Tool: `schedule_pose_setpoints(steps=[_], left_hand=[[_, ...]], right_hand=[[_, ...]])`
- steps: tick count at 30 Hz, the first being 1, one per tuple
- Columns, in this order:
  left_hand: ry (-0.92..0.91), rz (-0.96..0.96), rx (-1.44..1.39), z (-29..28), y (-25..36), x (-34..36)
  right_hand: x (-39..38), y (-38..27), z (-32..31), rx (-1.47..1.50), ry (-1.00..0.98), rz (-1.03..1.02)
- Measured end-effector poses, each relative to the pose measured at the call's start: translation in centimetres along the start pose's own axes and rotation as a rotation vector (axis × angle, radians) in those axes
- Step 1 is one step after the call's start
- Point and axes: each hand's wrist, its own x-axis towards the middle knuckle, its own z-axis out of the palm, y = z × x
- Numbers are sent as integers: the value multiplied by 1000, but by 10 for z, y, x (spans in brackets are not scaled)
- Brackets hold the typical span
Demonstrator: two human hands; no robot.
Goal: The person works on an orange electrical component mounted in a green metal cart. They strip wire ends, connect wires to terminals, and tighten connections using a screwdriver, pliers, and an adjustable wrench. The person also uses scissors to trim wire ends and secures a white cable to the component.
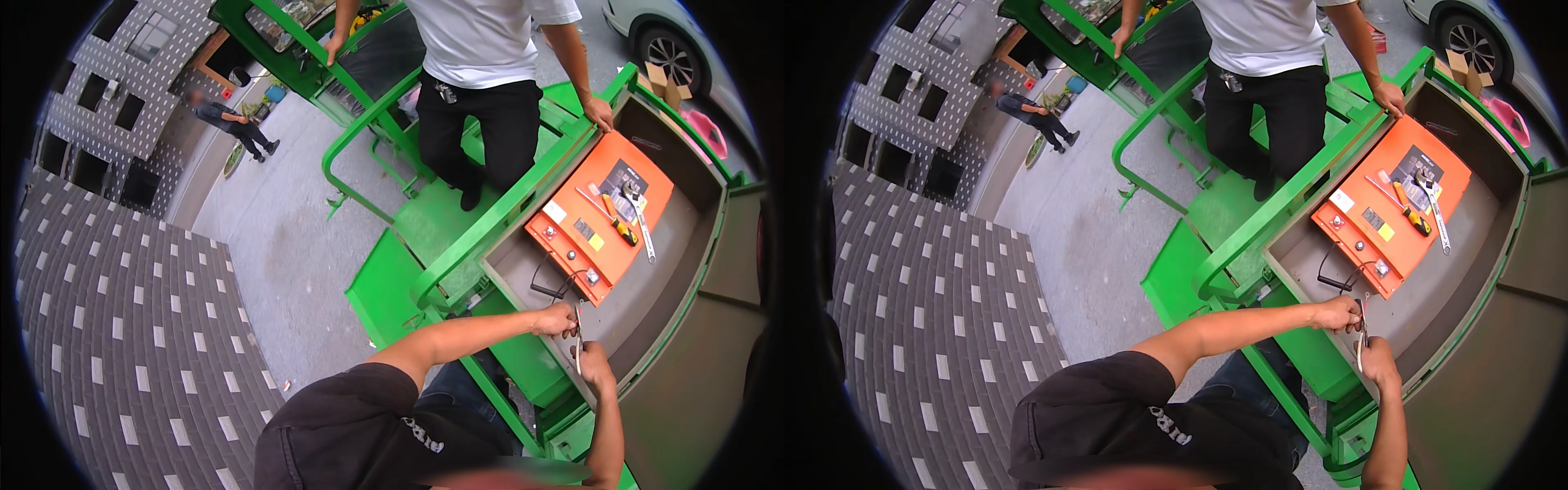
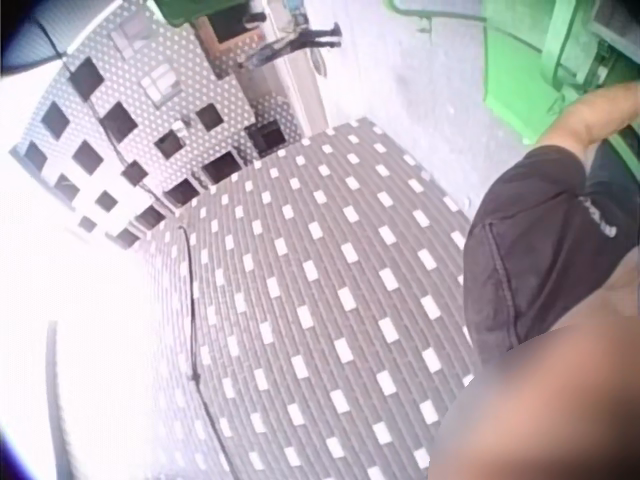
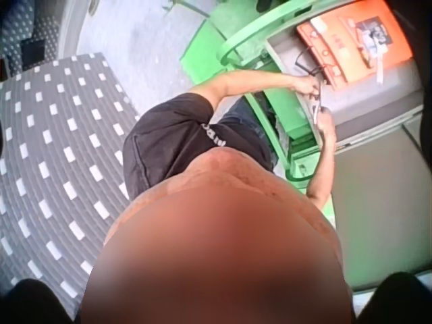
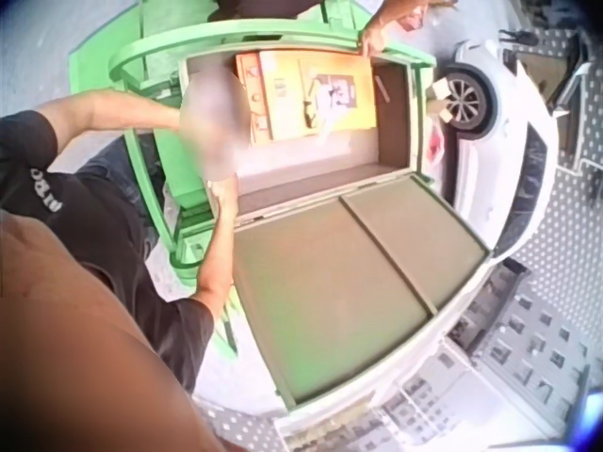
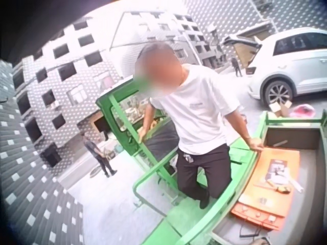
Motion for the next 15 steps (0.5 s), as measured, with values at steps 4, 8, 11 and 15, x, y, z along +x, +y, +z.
schedule_pose_setpoints(steps=[4, 8, 11, 15], left_hand=[[-12, -59, -29, 5, 17, 0], [61, 23, 29, 16, 26, 2], [36, 6, -51, 22, 21, 5], [59, 85, -43, 28, 9, 13]], right_hand=[[-22, -30, 3, -226, 195, 113], [-32, -41, 9, -294, 294, 163], [-31, -33, 23, -237, 404, 147], [-24, -14, 43, -297, 540, 138]])
